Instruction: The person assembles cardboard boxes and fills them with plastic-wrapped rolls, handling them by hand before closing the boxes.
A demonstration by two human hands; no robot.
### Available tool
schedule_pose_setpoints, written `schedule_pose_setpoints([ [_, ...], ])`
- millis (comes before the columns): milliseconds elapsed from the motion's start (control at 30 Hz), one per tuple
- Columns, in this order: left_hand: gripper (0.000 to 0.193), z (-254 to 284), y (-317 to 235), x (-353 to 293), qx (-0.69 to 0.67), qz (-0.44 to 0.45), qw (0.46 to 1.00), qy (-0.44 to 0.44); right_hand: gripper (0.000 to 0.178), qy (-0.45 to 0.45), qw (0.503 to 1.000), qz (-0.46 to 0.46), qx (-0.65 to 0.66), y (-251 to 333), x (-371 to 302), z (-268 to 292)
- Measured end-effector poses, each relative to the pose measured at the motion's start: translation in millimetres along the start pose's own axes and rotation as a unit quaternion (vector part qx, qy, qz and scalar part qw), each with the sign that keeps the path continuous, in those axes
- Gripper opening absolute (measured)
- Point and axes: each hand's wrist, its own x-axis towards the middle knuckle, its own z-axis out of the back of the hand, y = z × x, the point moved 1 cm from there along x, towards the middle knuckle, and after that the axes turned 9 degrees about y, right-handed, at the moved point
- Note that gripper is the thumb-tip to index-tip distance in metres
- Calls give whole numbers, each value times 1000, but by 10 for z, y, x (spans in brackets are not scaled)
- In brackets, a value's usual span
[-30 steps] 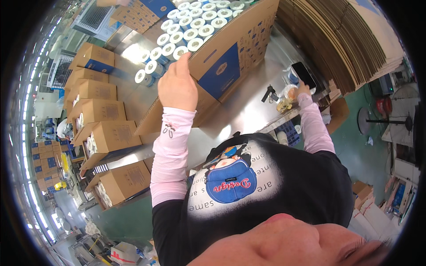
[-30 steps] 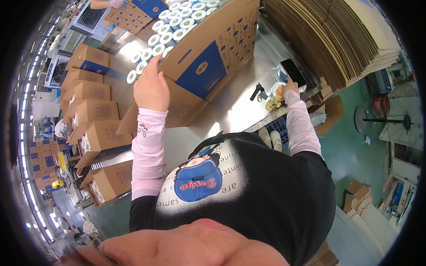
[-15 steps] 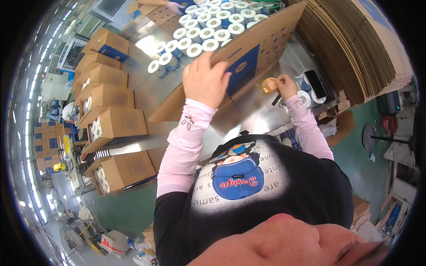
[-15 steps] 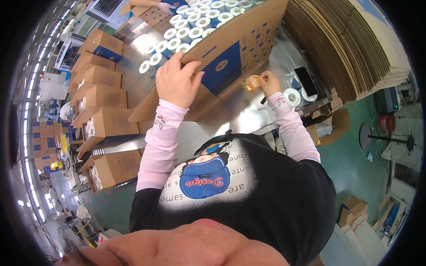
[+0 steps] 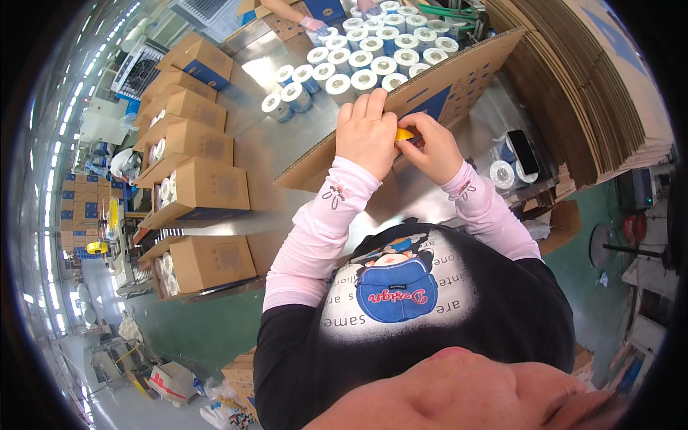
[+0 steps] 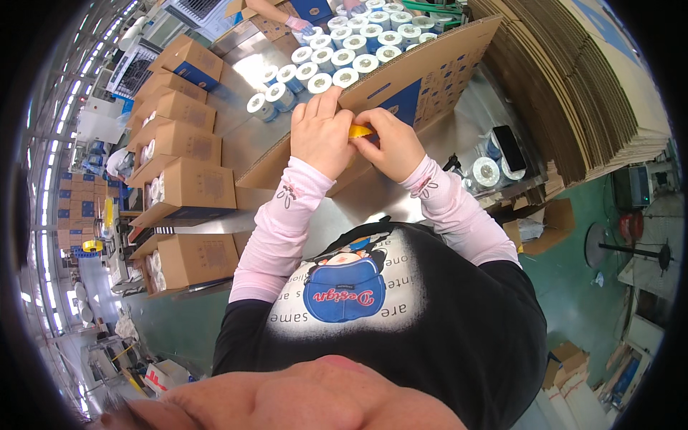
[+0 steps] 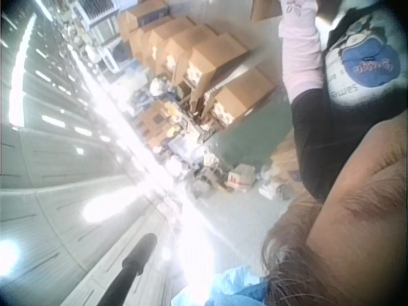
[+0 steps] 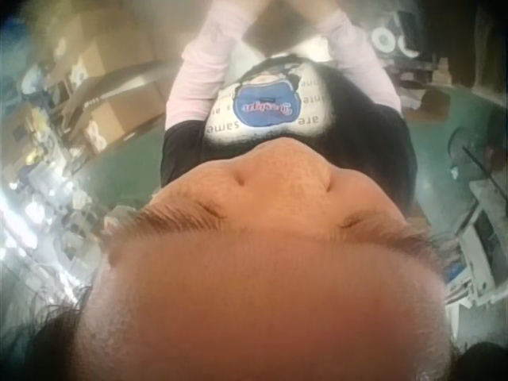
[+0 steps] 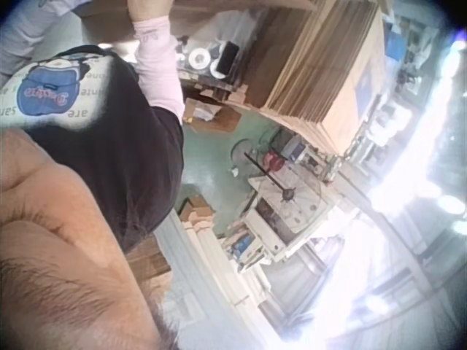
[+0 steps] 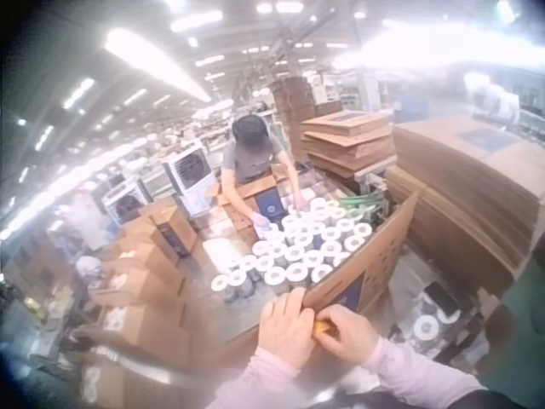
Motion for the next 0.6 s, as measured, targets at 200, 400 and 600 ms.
schedule_pose_setpoints([
  [200,36,109,-36,0,-60,-12,998,-20,18,-49,994,-83,44,-72,-96,137],
  [400,35,52,18,9,-29,-15,999,-4,18,-34,998,-39,-18,78,-135,128],
  [600,33,93,-56,-49,-49,-43,998,2,16,11,994,-47,-98,38,-140,205],
])
